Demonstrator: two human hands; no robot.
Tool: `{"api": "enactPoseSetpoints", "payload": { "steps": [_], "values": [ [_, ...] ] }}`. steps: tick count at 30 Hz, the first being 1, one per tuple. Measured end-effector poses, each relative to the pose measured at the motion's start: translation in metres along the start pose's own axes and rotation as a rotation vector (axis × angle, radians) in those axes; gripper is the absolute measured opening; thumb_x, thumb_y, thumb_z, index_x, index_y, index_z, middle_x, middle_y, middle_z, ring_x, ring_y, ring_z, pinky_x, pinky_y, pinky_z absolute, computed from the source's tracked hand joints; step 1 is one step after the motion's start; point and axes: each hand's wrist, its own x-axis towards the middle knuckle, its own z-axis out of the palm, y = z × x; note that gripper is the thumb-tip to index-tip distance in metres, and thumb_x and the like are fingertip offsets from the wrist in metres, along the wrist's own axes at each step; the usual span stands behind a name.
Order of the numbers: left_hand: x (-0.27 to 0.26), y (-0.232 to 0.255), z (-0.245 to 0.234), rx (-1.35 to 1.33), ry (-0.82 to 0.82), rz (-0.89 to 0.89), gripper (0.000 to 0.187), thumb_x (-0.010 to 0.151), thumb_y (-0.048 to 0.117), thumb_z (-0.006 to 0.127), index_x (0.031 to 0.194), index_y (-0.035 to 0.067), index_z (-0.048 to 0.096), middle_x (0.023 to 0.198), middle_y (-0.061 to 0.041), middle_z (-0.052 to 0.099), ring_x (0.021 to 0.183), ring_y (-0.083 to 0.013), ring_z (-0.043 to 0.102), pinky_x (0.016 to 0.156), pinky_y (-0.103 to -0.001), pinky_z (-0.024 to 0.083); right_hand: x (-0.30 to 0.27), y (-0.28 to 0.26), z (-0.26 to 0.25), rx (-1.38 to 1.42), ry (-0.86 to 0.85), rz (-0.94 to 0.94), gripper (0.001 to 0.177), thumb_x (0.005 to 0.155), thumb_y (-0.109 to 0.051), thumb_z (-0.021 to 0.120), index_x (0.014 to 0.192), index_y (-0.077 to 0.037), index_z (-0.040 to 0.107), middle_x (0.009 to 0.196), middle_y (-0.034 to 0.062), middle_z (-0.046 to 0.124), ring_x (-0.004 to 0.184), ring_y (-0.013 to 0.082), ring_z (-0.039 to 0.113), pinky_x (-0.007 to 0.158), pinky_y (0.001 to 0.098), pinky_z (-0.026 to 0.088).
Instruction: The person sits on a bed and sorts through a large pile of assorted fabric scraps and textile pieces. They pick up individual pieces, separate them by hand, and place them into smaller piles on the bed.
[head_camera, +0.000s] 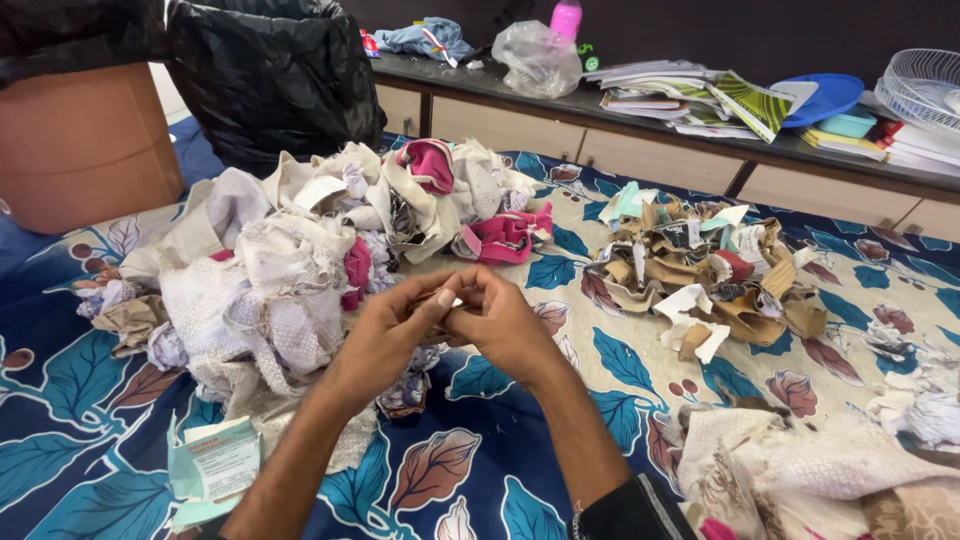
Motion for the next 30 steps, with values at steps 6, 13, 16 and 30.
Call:
{"api": "enactPoseSetpoints", "payload": {
  "steps": [6, 13, 16, 30],
  "values": [
    [-0.001, 0.008, 0.002, -0.024, 0.014, -0.021, 0.044, 0.097, 0.018, 0.062, 0.135, -0.005, 0.06, 0.119, -0.015, 0.074, 0.104, -0.0168, 0.072, 0.093, -0.032, 0.061, -0.003, -0.011, 0.0, -0.053, 0.127, 0.067, 0.034, 0.085, -0.014, 0.077, 0.109, -0.005, 0.056, 0.1, 0.0067, 0.068, 0.086, 0.0141, 0.071, 0.072, 0.0281, 0.061],
    [-0.019, 0.043, -0.004, 0.327, 0.27, -0.08, 0.043, 0.094, 0.019, 0.075, 0.132, -0.001, 0.071, 0.094, -0.017, 0.073, 0.076, -0.0165, 0.062, 0.065, -0.032, 0.049, -0.009, -0.039, 0.016, -0.066, -0.062, -0.03, 0.036, 0.082, -0.008, 0.076, 0.112, -0.006, 0.055, 0.1, 0.0026, 0.064, 0.089, 0.0107, 0.065, 0.076, 0.0261, 0.057],
    [-0.043, 0.058, -0.011, 0.378, 0.321, -0.07, 0.041, 0.088, 0.019, 0.077, 0.126, 0.002, 0.074, 0.084, -0.01, 0.075, 0.065, -0.0096, 0.062, 0.054, -0.027, 0.049, -0.014, -0.048, 0.035, -0.083, -0.194, -0.029, 0.034, 0.083, -0.008, 0.073, 0.111, -0.006, 0.055, 0.1, 0.0025, 0.066, 0.091, 0.0114, 0.066, 0.079, 0.0265, 0.057],
    [-0.173, 0.065, -0.076, 0.651, 0.74, -0.049, 0.025, 0.086, 0.008, 0.065, 0.108, 0.003, 0.076, 0.088, -0.008, 0.077, 0.077, -0.0123, 0.071, 0.065, -0.028, 0.056, -0.043, -0.042, 0.148, -0.64, -0.304, -0.3, 0.045, 0.08, -0.026, 0.081, 0.116, -0.005, 0.063, 0.11, 0.0136, 0.069, 0.106, 0.0292, 0.067, 0.093, 0.0403, 0.054]
  ]
}}
